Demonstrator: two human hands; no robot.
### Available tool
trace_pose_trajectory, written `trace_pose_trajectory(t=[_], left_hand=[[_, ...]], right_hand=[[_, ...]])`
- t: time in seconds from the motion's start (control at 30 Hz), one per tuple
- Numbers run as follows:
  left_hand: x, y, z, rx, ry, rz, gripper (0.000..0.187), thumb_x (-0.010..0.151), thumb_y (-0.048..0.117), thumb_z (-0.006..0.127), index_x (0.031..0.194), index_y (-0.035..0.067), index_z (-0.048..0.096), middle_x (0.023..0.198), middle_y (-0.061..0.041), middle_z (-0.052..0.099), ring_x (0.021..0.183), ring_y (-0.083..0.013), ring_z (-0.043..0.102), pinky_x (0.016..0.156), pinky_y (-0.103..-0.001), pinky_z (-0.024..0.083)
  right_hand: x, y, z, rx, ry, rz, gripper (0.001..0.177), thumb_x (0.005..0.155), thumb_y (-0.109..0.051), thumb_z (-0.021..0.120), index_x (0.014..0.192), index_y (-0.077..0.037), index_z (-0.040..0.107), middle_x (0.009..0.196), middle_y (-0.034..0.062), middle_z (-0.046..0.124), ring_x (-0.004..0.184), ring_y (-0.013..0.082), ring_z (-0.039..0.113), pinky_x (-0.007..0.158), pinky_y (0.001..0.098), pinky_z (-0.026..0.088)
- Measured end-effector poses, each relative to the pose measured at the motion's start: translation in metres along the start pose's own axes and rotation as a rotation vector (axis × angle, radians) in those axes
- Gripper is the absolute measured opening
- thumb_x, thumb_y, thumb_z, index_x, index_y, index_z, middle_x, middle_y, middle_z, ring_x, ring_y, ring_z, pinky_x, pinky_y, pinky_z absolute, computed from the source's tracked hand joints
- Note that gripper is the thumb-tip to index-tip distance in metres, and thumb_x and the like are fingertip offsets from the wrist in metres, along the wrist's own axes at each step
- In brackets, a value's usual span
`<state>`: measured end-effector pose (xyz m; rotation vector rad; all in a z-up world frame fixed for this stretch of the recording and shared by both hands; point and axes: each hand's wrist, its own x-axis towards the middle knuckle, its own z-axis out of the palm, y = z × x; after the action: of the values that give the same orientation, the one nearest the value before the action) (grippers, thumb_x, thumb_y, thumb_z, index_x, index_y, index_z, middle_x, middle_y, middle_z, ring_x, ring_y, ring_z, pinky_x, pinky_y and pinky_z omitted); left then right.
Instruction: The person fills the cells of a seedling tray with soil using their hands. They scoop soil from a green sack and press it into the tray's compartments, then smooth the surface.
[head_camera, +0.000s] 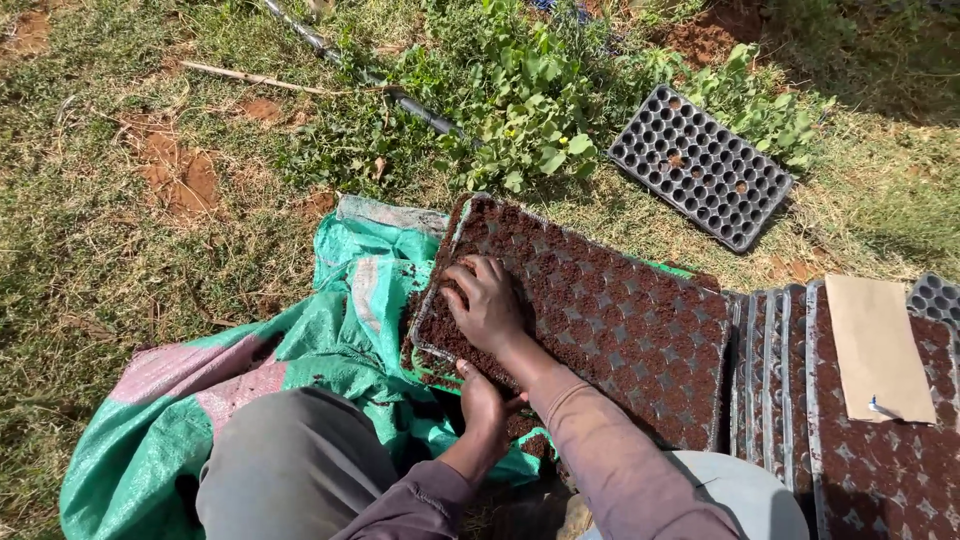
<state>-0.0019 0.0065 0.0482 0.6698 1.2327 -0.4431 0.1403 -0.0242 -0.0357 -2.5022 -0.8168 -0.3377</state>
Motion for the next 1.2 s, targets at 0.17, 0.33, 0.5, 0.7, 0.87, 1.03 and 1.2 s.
trace_pose_trajectory(t=[0.17,0.33,0.5,0.7,0.87,1.03,1.2], left_hand=[[-0.012,0.007,0.0,0.015,-0.043,-0.008,0.086,0.119,0.073,0.02,0.188,0.023,0.025,0.155,-0.006,0.06,0.076,-0.0315,0.084,0.13,-0.058,0.045],[-0.013,0.006,0.002,-0.012,-0.027,-0.038,0.089,0.117,0.077,0.02,0.187,0.022,0.029,0.139,-0.016,0.083,0.077,-0.0295,0.082,0.139,-0.075,0.029],[0.014,-0.009,0.002,0.015,-0.007,0.035,0.085,0.123,0.073,0.026,0.148,0.008,0.074,0.058,0.005,0.024,0.063,-0.026,0.081,0.055,-0.029,0.031],[-0.001,0.0,0.002,-0.029,-0.049,0.016,0.09,0.115,0.076,0.021,0.186,0.022,0.032,0.175,-0.007,0.056,0.071,-0.0323,0.078,0.132,-0.073,0.04],[-0.006,0.004,0.002,-0.078,-0.088,0.025,0.082,0.118,0.072,0.026,0.185,0.026,0.028,0.178,-0.008,0.043,0.075,-0.0365,0.077,0.132,-0.072,0.042],[0.004,0.0,0.002,-0.049,-0.033,0.009,0.085,0.119,0.075,0.025,0.177,0.016,0.046,0.138,-0.009,0.07,0.064,-0.0313,0.077,0.137,-0.068,0.039],[-0.007,0.003,0.001,-0.016,-0.034,0.025,0.088,0.119,0.072,0.021,0.182,0.013,0.039,0.174,-0.014,0.061,0.059,-0.0288,0.075,0.132,-0.056,0.053]], right_hand=[[-0.023,0.081,-0.049,-0.213,-0.172,-0.127,0.049,0.098,0.007,0.079,0.144,-0.01,0.073,0.135,0.0157,0.067,0.115,0.0354,0.068,0.083,0.0464,0.074],[-0.013,0.111,-0.097,-0.047,-0.075,0.339,0.04,0.109,-0.001,0.065,0.146,-0.015,0.068,0.139,0.0165,0.066,0.078,0.0184,0.061,0.066,0.036,0.062],[-0.035,0.085,-0.08,-0.208,-0.103,0.425,0.061,0.119,-0.04,0.056,0.168,-0.004,0.054,0.179,0.0267,0.048,0.166,0.0484,0.043,0.136,0.0657,0.035],[-0.021,0.089,-0.09,-0.423,-0.52,0.432,0.072,0.12,-0.051,0.041,0.18,-0.011,0.036,0.191,0.0176,0.029,0.18,0.0396,0.019,0.144,0.0593,0.014],[-0.019,0.084,-0.114,-0.347,-0.312,0.408,0.061,0.105,-0.004,0.059,0.165,-0.01,0.06,0.165,0.0133,0.058,0.152,0.0413,0.047,0.128,0.0623,0.04],[-0.028,0.087,-0.077,-0.411,-0.177,0.423,0.075,0.092,0.016,0.068,0.162,-0.01,0.067,0.151,0.0145,0.07,0.132,0.0353,0.064,0.114,0.0557,0.057],[-0.033,0.103,-0.062,-0.435,-0.224,0.341,0.056,0.096,0.005,0.062,0.15,-0.004,0.072,0.149,0.0152,0.065,0.132,0.0376,0.058,0.112,0.0522,0.055]])
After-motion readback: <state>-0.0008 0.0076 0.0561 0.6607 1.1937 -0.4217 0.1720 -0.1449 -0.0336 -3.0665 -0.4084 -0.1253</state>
